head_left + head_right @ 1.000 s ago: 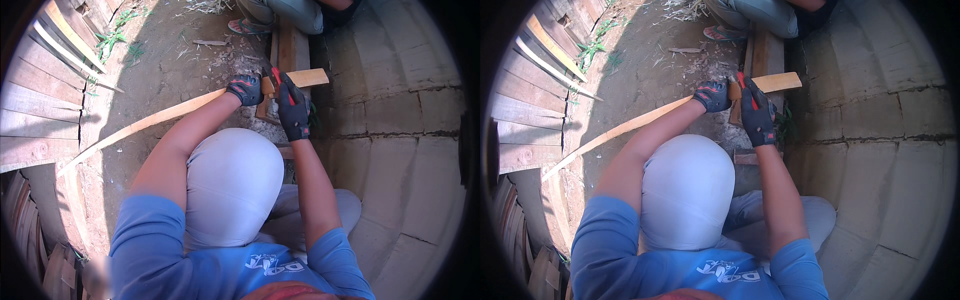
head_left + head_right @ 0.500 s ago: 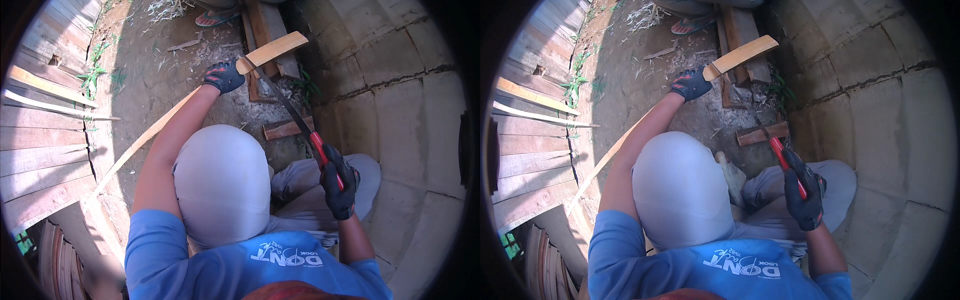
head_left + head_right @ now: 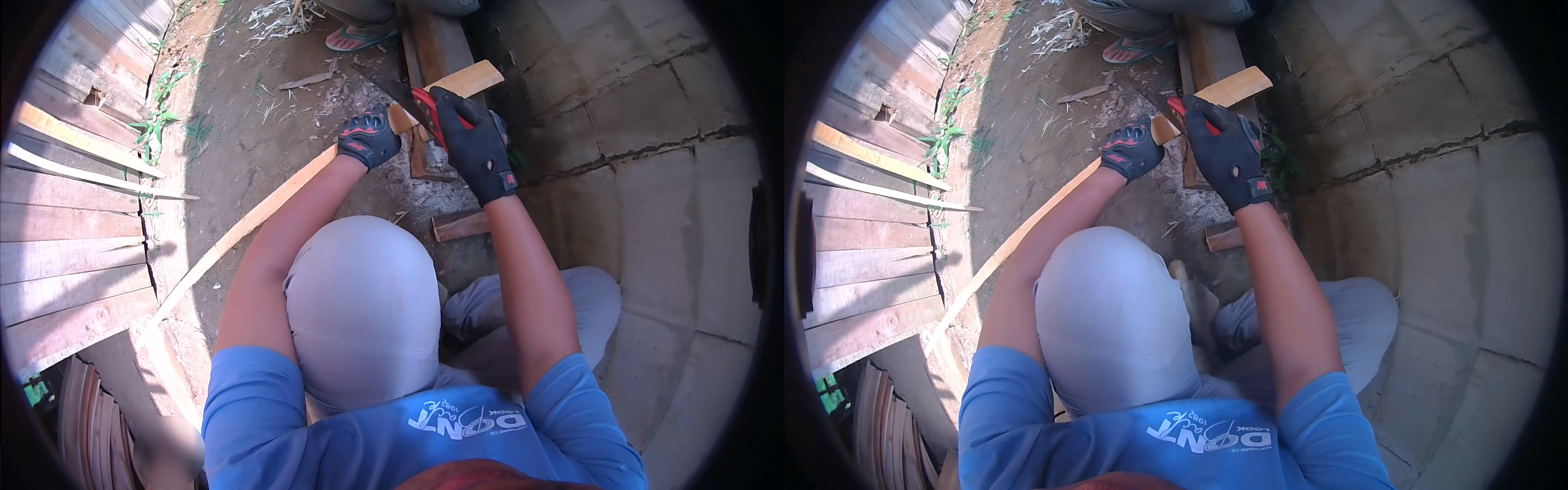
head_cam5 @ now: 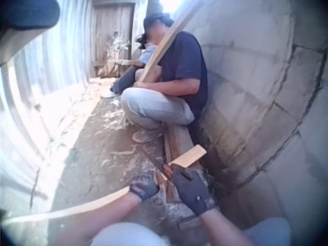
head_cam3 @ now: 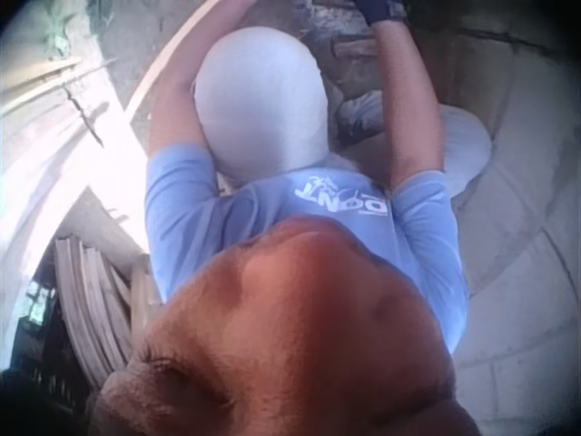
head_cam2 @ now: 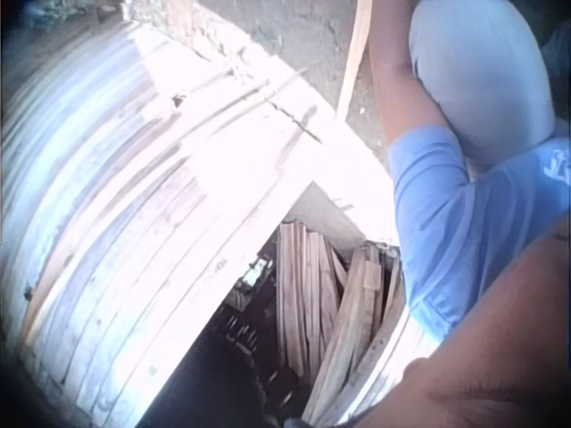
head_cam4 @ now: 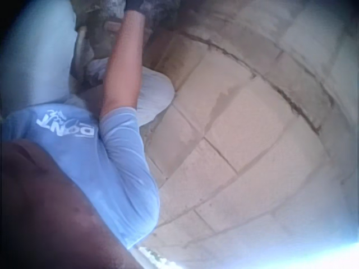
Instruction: The person uses a hand saw to cut a piece of wood that is resting on a wooden support. They hold the wood steady with one hand while sawing with the other, creating wood shavings on the ground.
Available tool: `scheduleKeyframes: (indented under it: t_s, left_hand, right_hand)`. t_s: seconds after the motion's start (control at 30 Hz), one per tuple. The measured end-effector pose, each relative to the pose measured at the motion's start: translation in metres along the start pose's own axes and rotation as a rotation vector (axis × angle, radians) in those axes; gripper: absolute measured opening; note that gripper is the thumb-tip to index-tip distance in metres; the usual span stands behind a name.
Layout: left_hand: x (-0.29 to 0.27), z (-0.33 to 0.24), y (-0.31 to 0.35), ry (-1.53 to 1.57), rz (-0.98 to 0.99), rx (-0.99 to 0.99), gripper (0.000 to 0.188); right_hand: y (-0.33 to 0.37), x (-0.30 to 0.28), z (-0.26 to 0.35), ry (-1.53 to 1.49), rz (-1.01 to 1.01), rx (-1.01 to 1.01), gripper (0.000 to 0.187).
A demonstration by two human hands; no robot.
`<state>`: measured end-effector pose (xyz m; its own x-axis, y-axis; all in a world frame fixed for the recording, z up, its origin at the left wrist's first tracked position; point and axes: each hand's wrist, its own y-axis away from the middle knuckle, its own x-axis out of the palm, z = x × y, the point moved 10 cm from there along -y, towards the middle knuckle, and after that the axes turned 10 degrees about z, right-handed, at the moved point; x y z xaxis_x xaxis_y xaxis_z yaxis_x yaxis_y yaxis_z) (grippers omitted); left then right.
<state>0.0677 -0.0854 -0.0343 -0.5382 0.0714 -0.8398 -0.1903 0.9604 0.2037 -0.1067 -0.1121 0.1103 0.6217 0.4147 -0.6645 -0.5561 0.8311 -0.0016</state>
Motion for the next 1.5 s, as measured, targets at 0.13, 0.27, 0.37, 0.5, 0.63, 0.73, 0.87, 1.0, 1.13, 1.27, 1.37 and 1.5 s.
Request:
scheduleKeyframes:
  t_s: [0.13,0.27,0.37,0.5,0.63,0.73,0.87,1.0,1.13,1.27,1.37,1.5]
  left_hand:
    - [0.003,0.009,-0.003,0.037,0.078,0.036,0.049]
    - [0.008,-0.012,0.002,0.064,0.172,0.095,0.049]
    - [0.011,0.001,0.001,-0.017,0.12,0.049,0.046]
    - [0.012,-0.005,0.004,0.019,0.131,0.087,0.045]
    - [0.005,-0.022,0.016,0.018,0.152,0.095,0.043]
    - [0.017,-0.009,0.01,0.014,0.097,0.089,0.044]
    - [0.015,-0.01,0.007,-0.001,0.062,0.074,0.046]
    - [0.018,-0.009,0.009,0.009,0.074,0.069,0.046]
    - [0.016,-0.006,0.001,-0.002,0.096,0.068,0.046]
    - [0.013,-0.014,0.008,0.046,0.072,0.106,0.045]
    - [0.02,-0.001,0.002,0.035,0.091,0.075,0.045]
    - [0.023,-0.003,-0.001,0.018,0.106,0.078,0.05]
  right_hand:
    - [0.022,0.007,-0.011,-0.126,0.038,-0.064,0.038]
    - [0.08,-0.02,-0.008,-0.029,0.072,-0.054,0.039]
    - [0.13,-0.047,-0.004,0.043,0.156,0.024,0.037]
    - [0.184,-0.087,0.007,0.106,0.136,0.112,0.035]
    - [0.179,-0.085,0.008,0.082,0.102,0.071,0.034]
    - [0.128,-0.048,0.019,0.088,0.109,-0.039,0.035]
    - [0.037,0.007,0.01,0.033,0.066,-0.085,0.04]
    - [0.005,0.03,0.003,0.019,0.022,-0.128,0.041]
    - [0.039,0.009,-0.002,-0.023,0.042,-0.099,0.038]
    - [0.14,-0.053,-0.002,0.08,0.069,-0.017,0.037]
    - [0.222,-0.086,-0.016,0.016,0.119,0.302,0.036]
    - [0.237,-0.093,-0.008,0.19,0.032,0.088,0.037]
